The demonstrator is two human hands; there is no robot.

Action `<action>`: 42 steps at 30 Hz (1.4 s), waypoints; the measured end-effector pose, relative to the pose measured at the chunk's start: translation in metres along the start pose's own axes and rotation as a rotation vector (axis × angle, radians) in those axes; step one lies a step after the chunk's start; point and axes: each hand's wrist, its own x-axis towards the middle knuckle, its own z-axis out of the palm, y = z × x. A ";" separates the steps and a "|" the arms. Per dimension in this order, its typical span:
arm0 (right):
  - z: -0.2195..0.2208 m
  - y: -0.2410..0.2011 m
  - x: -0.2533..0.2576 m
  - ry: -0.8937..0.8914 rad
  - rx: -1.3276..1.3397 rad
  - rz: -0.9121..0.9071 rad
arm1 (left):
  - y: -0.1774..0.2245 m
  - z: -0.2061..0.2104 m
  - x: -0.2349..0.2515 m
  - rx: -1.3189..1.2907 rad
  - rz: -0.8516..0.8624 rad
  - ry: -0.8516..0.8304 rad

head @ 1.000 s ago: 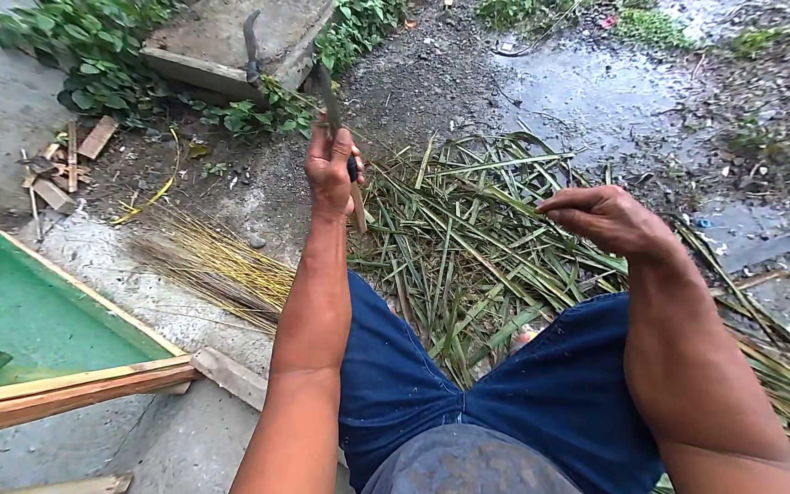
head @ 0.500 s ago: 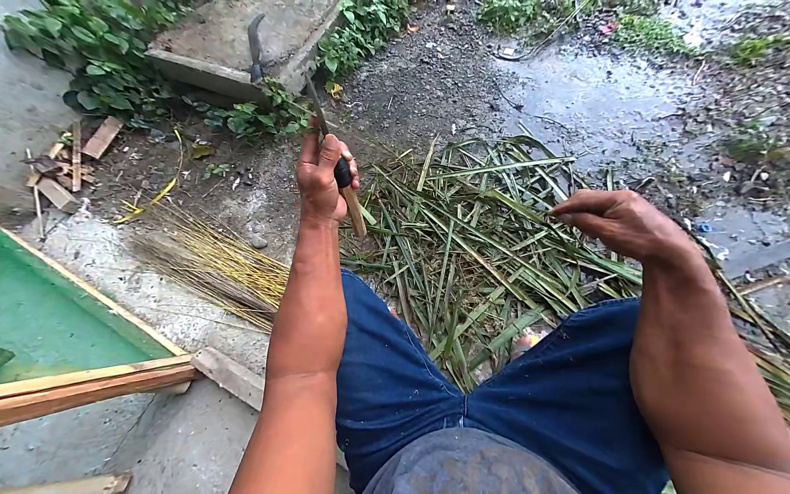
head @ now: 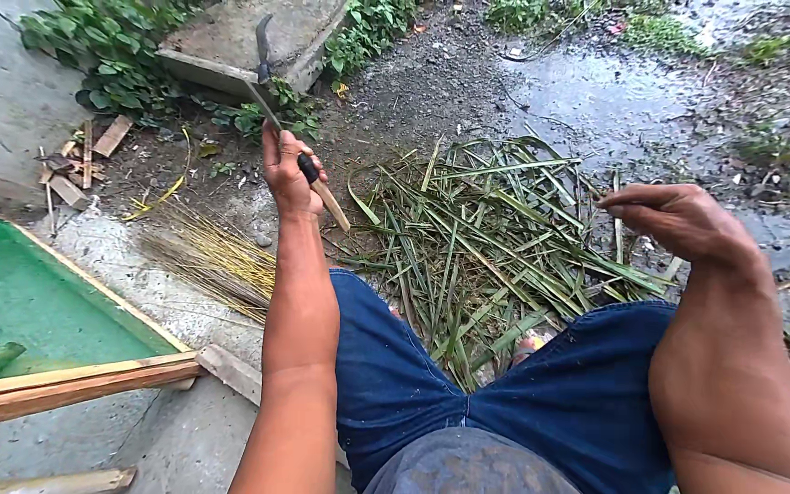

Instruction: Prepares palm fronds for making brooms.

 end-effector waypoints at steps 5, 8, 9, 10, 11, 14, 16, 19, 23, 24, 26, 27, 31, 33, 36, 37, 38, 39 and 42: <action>0.008 0.003 0.010 0.381 0.407 0.140 | -0.013 -0.003 -0.001 -0.004 -0.147 0.096; 0.013 0.004 0.018 0.521 0.548 0.080 | -0.017 0.016 -0.013 0.084 -0.248 0.020; 0.014 0.005 0.021 0.534 0.531 0.078 | -0.016 0.025 -0.020 0.151 -0.272 -0.049; 0.017 0.004 0.025 0.548 0.532 0.082 | -0.015 0.033 -0.029 0.239 -0.290 -0.145; 0.021 0.002 0.029 0.561 0.560 0.086 | -0.014 0.042 -0.038 0.343 -0.311 -0.266; 0.029 -0.006 0.036 0.603 0.745 0.050 | -0.024 0.069 -0.068 0.617 -0.419 -0.634; 0.032 -0.009 0.039 0.641 0.889 0.009 | -0.035 0.085 -0.083 0.752 -0.473 -0.791; 0.031 -0.008 0.042 0.697 1.030 -0.042 | -0.052 0.095 -0.091 0.771 -0.503 -0.902; 0.032 -0.010 0.043 0.701 1.061 -0.069 | -0.063 0.098 -0.094 0.505 -0.528 -0.792; 0.033 -0.011 0.043 0.685 1.041 -0.063 | -0.065 0.099 -0.094 0.455 -0.526 -0.757; 0.039 -0.013 0.042 0.594 0.942 -0.047 | -0.065 0.103 -0.095 0.415 -0.508 -0.700; 0.044 -0.015 0.042 0.531 0.873 -0.032 | -0.066 0.105 -0.096 0.406 -0.501 -0.677; 0.070 -0.031 0.044 0.241 0.669 0.019 | -0.071 0.113 -0.100 0.405 -0.491 -0.643; 0.078 -0.037 0.046 0.205 0.608 0.034 | -0.072 0.116 -0.100 0.516 -0.468 -0.640; 0.081 -0.039 0.047 0.249 0.460 0.021 | -0.080 0.113 -0.095 0.699 -0.373 -0.605; 0.081 -0.039 0.047 0.262 0.410 0.008 | -0.078 0.113 -0.096 0.723 -0.353 -0.598; 0.083 -0.039 0.047 0.265 0.361 -0.012 | -0.072 0.116 -0.099 0.743 -0.334 -0.617; 0.085 -0.040 0.047 0.262 0.312 -0.032 | -0.063 0.121 -0.104 0.757 -0.312 -0.665; 0.092 -0.041 0.048 0.251 0.187 -0.099 | -0.047 0.136 -0.130 0.785 -0.102 -0.823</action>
